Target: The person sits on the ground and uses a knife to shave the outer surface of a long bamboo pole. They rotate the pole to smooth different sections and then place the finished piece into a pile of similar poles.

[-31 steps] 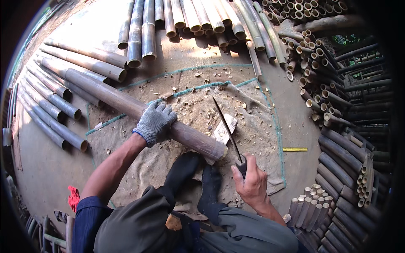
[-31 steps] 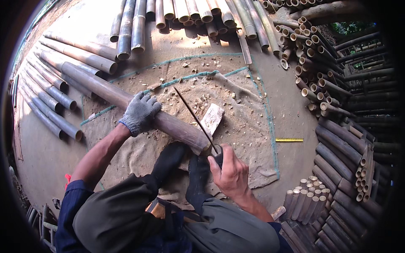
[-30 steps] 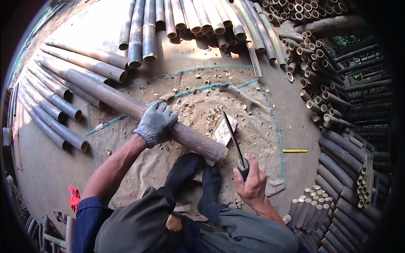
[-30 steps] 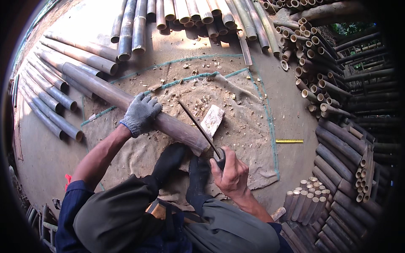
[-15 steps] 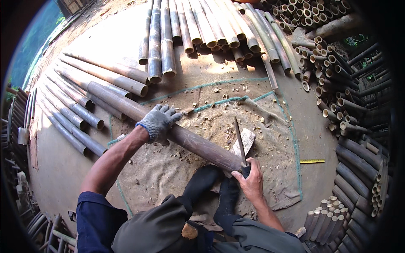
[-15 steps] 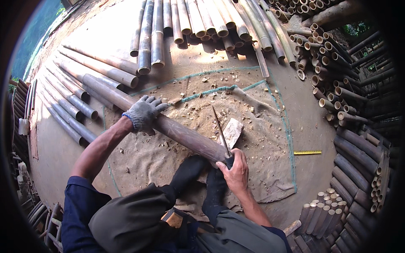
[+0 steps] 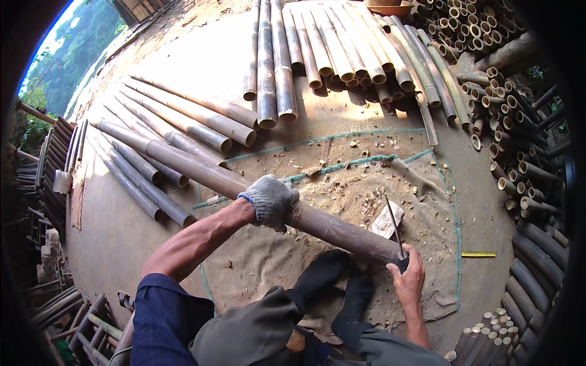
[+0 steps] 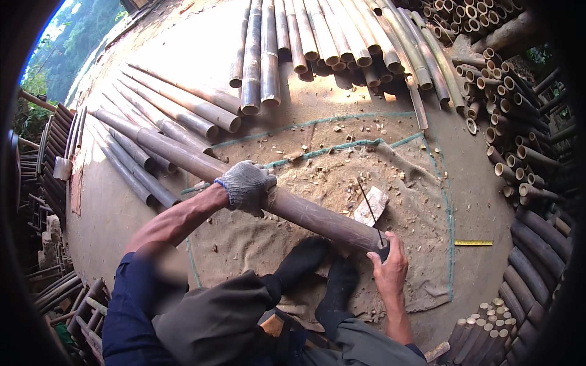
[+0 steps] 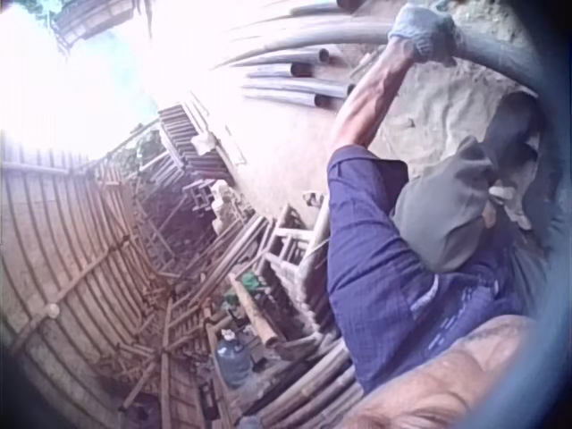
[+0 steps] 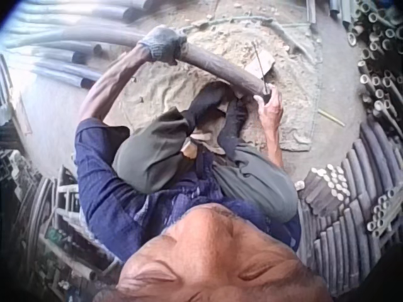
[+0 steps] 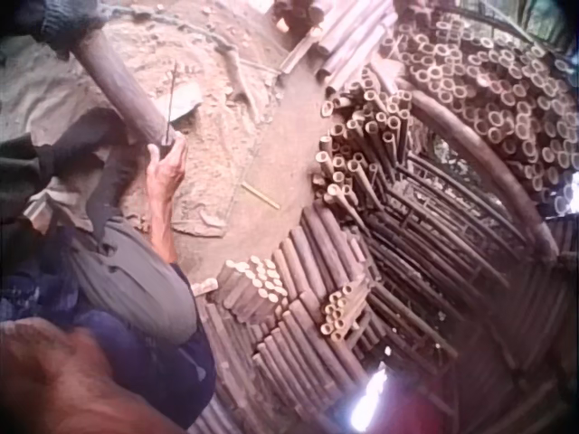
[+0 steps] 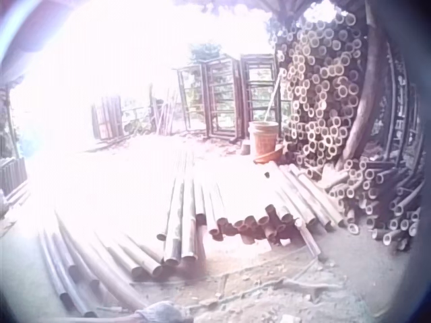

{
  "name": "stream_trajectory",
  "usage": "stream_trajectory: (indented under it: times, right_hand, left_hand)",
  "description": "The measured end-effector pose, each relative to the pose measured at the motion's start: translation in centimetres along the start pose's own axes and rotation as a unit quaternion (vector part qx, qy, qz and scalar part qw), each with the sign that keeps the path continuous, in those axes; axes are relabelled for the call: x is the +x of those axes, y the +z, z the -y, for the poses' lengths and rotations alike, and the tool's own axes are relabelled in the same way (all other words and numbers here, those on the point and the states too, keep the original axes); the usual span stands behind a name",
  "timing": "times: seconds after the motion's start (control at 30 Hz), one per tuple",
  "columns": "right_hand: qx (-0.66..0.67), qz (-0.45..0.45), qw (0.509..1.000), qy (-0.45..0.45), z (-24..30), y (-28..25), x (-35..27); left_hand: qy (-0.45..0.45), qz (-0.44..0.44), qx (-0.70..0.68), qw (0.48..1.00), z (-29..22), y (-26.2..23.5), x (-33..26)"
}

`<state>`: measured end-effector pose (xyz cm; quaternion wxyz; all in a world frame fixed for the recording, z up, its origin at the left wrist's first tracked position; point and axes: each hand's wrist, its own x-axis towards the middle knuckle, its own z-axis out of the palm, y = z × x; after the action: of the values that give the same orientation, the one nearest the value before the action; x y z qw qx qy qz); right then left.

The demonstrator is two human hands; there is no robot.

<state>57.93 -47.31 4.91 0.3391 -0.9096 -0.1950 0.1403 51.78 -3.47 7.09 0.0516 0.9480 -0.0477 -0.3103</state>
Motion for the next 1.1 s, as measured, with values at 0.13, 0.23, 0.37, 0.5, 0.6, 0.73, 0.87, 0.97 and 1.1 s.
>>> stream_trajectory:
  times: [0.13, 0.23, 0.37, 0.5, 0.6, 0.73, 0.87, 0.97, 1.1]
  right_hand:
    - [0.002, -0.001, 1.000, 0.010, -2.9, -2.3, 1.8]
    - [-0.029, 0.020, 0.998, -0.047, -3.5, -3.9, 4.4]
    - [-0.059, 0.061, 0.995, -0.055, -2.9, -6.2, 6.9]
    - [-0.071, 0.051, 0.991, -0.100, -3.3, -7.6, 8.4]
    - [-0.091, 0.077, 0.989, -0.084, -2.7, -8.1, 9.4]
    - [-0.099, 0.073, 0.988, -0.089, -3.6, -7.1, 10.0]
    - [-0.064, -0.085, 0.992, -0.071, -3.6, -5.2, 9.2]
    - [-0.021, -0.217, 0.976, -0.026, -4.1, -4.1, 7.1]
    - [0.091, -0.297, 0.947, 0.086, -4.0, -3.5, 2.9]
  left_hand:
    - [0.014, -0.050, -0.011, 0.999, -3.5, -0.1, -1.4]
    - [-0.017, -0.028, -0.066, 0.997, -4.9, 1.1, -1.7]
    - [-0.035, -0.047, -0.103, 0.993, -6.7, 2.6, -1.8]
    - [-0.060, -0.020, -0.128, 0.990, -8.1, 2.7, -1.3]
    - [-0.053, -0.012, -0.158, 0.986, -8.4, 3.8, -1.2]
    - [-0.064, -0.021, -0.165, 0.984, -8.4, 5.0, -0.3]
    - [-0.084, -0.026, -0.172, 0.981, -8.3, 3.4, 0.3]
    - [-0.071, -0.032, -0.182, 0.980, -9.4, 2.6, 1.2]
    - [-0.053, -0.038, -0.222, 0.973, -14.1, 1.3, 4.0]
